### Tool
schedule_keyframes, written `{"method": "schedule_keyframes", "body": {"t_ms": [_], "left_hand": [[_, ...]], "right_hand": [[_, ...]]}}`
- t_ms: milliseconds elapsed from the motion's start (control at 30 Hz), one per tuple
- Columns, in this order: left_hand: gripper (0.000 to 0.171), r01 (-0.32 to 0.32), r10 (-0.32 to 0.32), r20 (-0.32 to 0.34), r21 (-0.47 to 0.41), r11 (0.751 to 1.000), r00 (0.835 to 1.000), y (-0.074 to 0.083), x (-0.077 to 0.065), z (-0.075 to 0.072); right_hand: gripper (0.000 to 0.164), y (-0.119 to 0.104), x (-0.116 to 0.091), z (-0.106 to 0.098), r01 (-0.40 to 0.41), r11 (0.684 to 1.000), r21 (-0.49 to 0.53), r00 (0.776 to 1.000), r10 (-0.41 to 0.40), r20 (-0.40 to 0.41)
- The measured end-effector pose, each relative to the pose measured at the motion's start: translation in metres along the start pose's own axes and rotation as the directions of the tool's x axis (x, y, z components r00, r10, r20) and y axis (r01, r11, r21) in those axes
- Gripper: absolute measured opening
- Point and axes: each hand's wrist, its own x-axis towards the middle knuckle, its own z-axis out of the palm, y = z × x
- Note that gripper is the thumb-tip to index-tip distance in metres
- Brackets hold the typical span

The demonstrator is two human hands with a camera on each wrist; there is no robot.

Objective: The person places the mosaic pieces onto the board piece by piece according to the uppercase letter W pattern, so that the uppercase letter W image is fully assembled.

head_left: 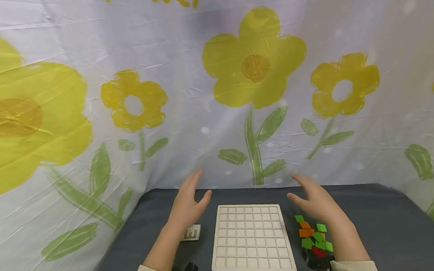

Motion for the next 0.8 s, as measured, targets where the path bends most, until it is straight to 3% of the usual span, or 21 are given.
{"method": "schedule_keyframes", "body": {"t_ms": [167, 433, 667, 800], "left_hand": [[0.065, -0.003, 0.004, 0.001, -0.072, 0.997, 1.000, 0.004, -0.017, 0.002], [0.056, 0.006, -0.006, 0.004, -0.160, 0.987, 1.000, 0.000, -0.026, 0.013], [0.049, 0.022, -0.011, 0.060, -0.191, 0.981, 0.998, 0.003, -0.030, 0.022], [0.045, 0.074, -0.054, 0.099, -0.200, 0.977, 0.994, 0.001, -0.033, 0.027]], "right_hand": [[0.077, 0.000, -0.012, 0.003, -0.043, 0.998, 0.041, 0.999, 0.042, 0.013], [0.074, 0.009, -0.020, -0.001, -0.107, 0.993, 0.043, 0.994, 0.107, 0.007], [0.065, 0.014, -0.023, -0.001, -0.098, 0.994, 0.052, 0.995, 0.099, -0.012], [0.063, 0.016, -0.019, 0.004, -0.094, 0.993, 0.071, 0.996, 0.094, -0.003]]}}
